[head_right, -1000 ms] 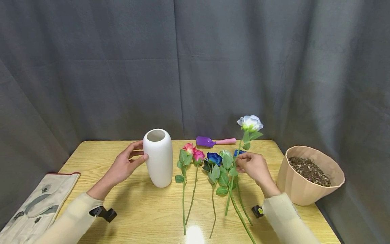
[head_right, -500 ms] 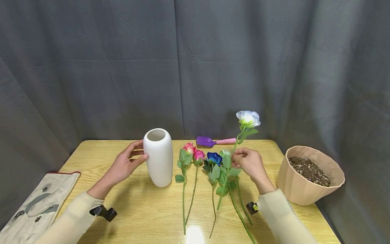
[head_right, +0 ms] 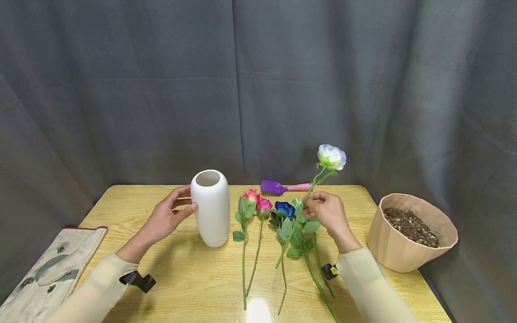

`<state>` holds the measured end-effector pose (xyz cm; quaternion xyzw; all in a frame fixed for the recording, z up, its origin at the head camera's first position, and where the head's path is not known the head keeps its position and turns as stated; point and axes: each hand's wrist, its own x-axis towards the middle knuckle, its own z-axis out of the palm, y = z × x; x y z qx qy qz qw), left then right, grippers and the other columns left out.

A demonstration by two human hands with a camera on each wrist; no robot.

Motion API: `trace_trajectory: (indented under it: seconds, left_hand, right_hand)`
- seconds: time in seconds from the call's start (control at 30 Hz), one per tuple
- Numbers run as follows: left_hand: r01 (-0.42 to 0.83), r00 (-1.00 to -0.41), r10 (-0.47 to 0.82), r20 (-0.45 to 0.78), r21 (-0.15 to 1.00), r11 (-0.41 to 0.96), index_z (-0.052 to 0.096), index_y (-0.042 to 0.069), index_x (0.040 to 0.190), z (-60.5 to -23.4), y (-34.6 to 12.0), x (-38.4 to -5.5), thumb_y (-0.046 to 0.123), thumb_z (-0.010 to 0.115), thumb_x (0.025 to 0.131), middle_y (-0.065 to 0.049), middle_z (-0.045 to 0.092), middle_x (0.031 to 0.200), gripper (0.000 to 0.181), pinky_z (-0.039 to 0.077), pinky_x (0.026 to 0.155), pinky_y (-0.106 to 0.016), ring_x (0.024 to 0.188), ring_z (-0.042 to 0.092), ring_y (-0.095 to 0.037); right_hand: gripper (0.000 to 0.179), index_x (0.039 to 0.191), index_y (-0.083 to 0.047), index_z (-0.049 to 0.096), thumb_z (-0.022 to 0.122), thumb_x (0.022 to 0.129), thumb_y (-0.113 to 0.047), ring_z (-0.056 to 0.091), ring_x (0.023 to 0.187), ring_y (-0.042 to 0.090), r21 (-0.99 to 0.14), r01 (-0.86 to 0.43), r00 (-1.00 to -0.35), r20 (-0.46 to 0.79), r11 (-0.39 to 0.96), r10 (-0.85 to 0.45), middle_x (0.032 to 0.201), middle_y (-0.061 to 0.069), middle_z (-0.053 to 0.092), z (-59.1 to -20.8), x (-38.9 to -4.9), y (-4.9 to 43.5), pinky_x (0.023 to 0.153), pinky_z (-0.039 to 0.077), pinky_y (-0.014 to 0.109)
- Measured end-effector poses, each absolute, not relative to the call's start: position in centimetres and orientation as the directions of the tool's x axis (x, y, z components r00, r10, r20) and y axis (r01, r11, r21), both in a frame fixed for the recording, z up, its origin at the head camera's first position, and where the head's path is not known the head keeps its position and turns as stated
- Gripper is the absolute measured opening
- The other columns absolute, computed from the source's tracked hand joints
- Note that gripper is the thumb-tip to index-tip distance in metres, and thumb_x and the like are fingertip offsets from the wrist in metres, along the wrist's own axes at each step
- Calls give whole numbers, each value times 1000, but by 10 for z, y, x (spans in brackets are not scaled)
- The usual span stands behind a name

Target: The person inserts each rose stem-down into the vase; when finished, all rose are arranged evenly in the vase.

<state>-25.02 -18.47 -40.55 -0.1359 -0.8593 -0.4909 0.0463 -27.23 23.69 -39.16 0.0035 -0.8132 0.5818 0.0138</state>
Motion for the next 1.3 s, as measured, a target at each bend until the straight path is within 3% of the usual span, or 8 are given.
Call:
trace_trajectory:
  seconds: [0.17, 0.57, 0.97, 1.3]
  left_hand:
    - [279, -959, 189, 212, 831, 482, 39, 21, 151, -405, -184, -250, 46, 64, 96, -12, 51, 145, 66, 51, 103, -55, 128, 57, -36]
    - [290, -956, 193, 223, 829, 478, 39, 21, 151, -405, -185, -250, 46, 64, 96, -12, 52, 144, 65, 51, 102, -55, 127, 57, -36]
    - [293, -955, 192, 228, 832, 472, 39, 21, 151, -407, -186, -251, 45, 64, 96, -12, 52, 145, 65, 52, 102, -54, 127, 57, -36]
    - [286, -957, 185, 223, 830, 478, 39, 21, 151, -403, -183, -249, 45, 65, 95, -11, 52, 145, 66, 52, 101, -53, 127, 57, -35]
  right_hand:
    - [26, 110, 10, 60, 61, 97, -13, 71, 69, 10, -958, -39, -999, 41, 285, 2, 80, -2, 73, -391, -274, 234, 68, 62, 28]
    - [29, 114, 9, 58, 62, 97, -13, 71, 72, 9, -968, -76, -997, 76, 241, -8, 85, 3, 74, -385, -279, 225, 72, 63, 28]
    - [24, 112, 4, 56, 62, 97, -14, 71, 70, 8, -977, -113, -993, 116, 181, 4, 79, -7, 71, -373, -280, 210, 70, 63, 28]
    - [18, 110, 0, 55, 59, 100, -15, 72, 71, 8, -983, -144, -989, 146, 115, 4, 84, -7, 71, -363, -281, 200, 77, 63, 32]
